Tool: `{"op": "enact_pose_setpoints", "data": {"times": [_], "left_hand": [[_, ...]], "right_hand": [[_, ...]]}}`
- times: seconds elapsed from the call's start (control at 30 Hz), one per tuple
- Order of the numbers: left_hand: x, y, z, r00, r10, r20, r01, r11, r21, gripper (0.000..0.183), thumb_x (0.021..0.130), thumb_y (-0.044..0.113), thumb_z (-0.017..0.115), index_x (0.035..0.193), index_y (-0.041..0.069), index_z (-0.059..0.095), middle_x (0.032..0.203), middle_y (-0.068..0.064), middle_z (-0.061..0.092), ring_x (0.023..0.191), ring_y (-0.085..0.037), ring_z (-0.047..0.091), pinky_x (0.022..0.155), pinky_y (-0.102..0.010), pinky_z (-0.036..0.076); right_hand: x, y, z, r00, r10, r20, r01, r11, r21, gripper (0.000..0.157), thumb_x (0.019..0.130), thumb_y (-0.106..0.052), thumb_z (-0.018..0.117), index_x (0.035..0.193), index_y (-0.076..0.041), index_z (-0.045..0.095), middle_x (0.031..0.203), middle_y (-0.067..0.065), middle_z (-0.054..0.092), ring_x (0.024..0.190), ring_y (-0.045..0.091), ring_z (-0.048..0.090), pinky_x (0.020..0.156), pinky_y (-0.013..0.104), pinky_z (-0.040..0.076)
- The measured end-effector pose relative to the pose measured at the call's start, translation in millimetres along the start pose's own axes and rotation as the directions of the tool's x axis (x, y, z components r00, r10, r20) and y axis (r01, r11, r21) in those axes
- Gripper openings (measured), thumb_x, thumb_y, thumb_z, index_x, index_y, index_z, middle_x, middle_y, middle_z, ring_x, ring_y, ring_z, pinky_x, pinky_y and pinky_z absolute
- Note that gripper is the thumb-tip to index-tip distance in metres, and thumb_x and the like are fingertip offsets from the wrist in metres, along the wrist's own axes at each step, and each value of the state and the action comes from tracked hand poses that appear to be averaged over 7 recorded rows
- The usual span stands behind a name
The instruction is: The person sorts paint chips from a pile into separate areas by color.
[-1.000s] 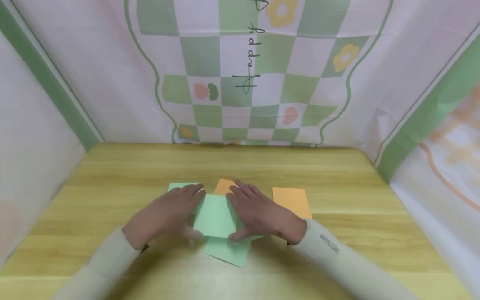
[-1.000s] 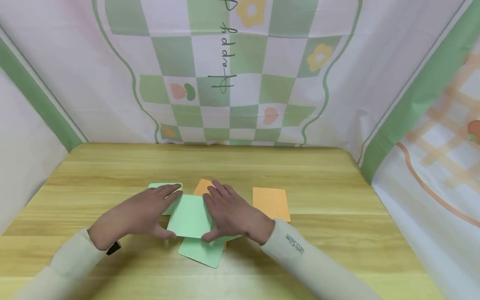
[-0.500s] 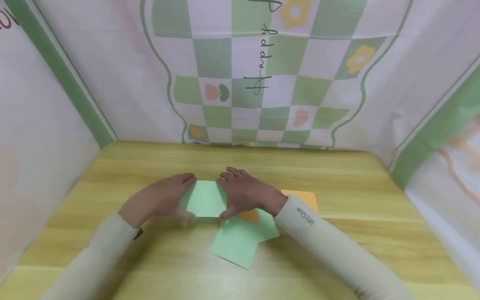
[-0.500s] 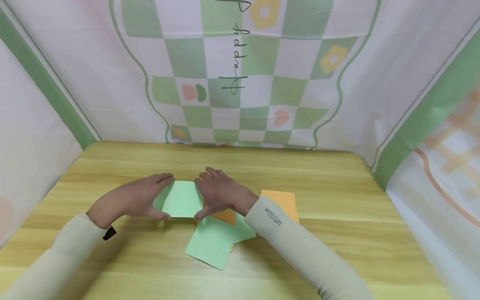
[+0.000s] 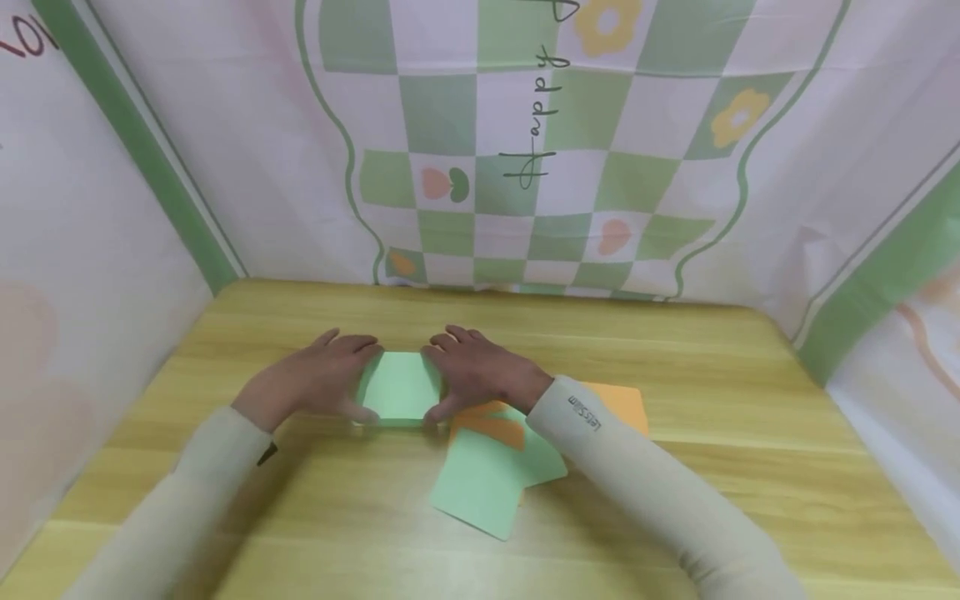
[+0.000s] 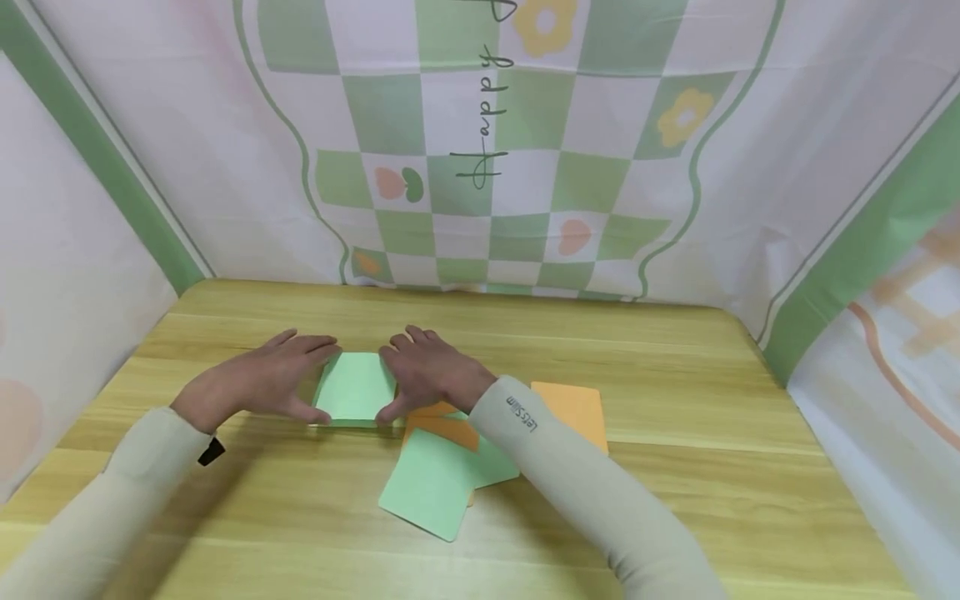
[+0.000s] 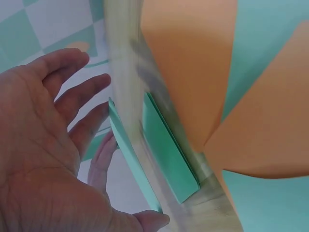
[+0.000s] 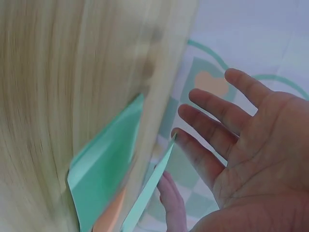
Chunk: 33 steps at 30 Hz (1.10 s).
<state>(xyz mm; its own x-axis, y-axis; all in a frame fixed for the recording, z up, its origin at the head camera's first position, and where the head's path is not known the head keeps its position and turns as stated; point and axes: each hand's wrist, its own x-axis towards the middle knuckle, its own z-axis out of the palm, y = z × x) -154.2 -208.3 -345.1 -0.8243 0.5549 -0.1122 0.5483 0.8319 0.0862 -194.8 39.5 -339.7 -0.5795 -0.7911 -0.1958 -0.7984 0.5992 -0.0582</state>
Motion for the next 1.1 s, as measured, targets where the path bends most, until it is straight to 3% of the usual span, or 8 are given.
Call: {"op": "enact_pose_setpoints", "data": {"times": [0.23, 0.47, 0.7, 1.1], "left_hand": [[-1.2, -10.2, 0.5, 0.999, -0.025, 0.038, 0.026, 0.999, -0.026, 0.100, 0.070, 0.067, 0.066, 0.140, 0.002, 0.040, 0.144, -0.019, 0.036, 0.131, -0.037, 0.031, 0.109, -0.053, 0.018], [-4.8, -18.9, 12.3, 0.998, -0.047, 0.039, 0.050, 0.996, -0.079, 0.102, 0.068, 0.071, 0.065, 0.141, 0.005, 0.039, 0.145, -0.019, 0.035, 0.130, -0.040, 0.033, 0.105, -0.056, 0.025], [-5.0, -20.2, 14.8, 0.996, -0.063, 0.066, 0.070, 0.992, -0.103, 0.103, 0.070, 0.069, 0.066, 0.143, 0.003, 0.036, 0.146, -0.021, 0.032, 0.131, -0.039, 0.032, 0.106, -0.053, 0.026], [-5.8, -19.5, 22.0, 0.987, -0.099, 0.125, 0.119, 0.979, -0.166, 0.101, 0.069, 0.068, 0.066, 0.145, 0.008, 0.035, 0.149, -0.017, 0.028, 0.131, -0.038, 0.032, 0.104, -0.053, 0.030]], "right_hand": [[14.4, -5.0, 1.9, 1.000, 0.006, 0.024, -0.006, 1.000, -0.020, 0.095, 0.071, -0.071, 0.060, 0.139, -0.008, 0.040, 0.144, 0.013, 0.036, 0.137, 0.031, 0.021, 0.111, 0.044, 0.017], [22.3, -9.5, 7.3, 0.999, -0.004, 0.041, 0.006, 0.999, -0.044, 0.094, 0.071, -0.073, 0.060, 0.137, -0.008, 0.042, 0.142, 0.012, 0.039, 0.135, 0.033, 0.024, 0.110, 0.045, 0.020], [25.0, -9.4, 9.9, 0.999, -0.015, 0.044, 0.018, 0.998, -0.064, 0.090, 0.073, -0.072, 0.058, 0.135, -0.009, 0.043, 0.135, 0.009, 0.044, 0.127, 0.026, 0.034, 0.106, 0.042, 0.028], [25.9, -10.2, 16.6, 0.997, -0.007, 0.074, 0.010, 0.999, -0.040, 0.092, 0.072, -0.073, 0.058, 0.136, -0.010, 0.042, 0.138, 0.011, 0.040, 0.128, 0.028, 0.035, 0.106, 0.043, 0.029]]}}
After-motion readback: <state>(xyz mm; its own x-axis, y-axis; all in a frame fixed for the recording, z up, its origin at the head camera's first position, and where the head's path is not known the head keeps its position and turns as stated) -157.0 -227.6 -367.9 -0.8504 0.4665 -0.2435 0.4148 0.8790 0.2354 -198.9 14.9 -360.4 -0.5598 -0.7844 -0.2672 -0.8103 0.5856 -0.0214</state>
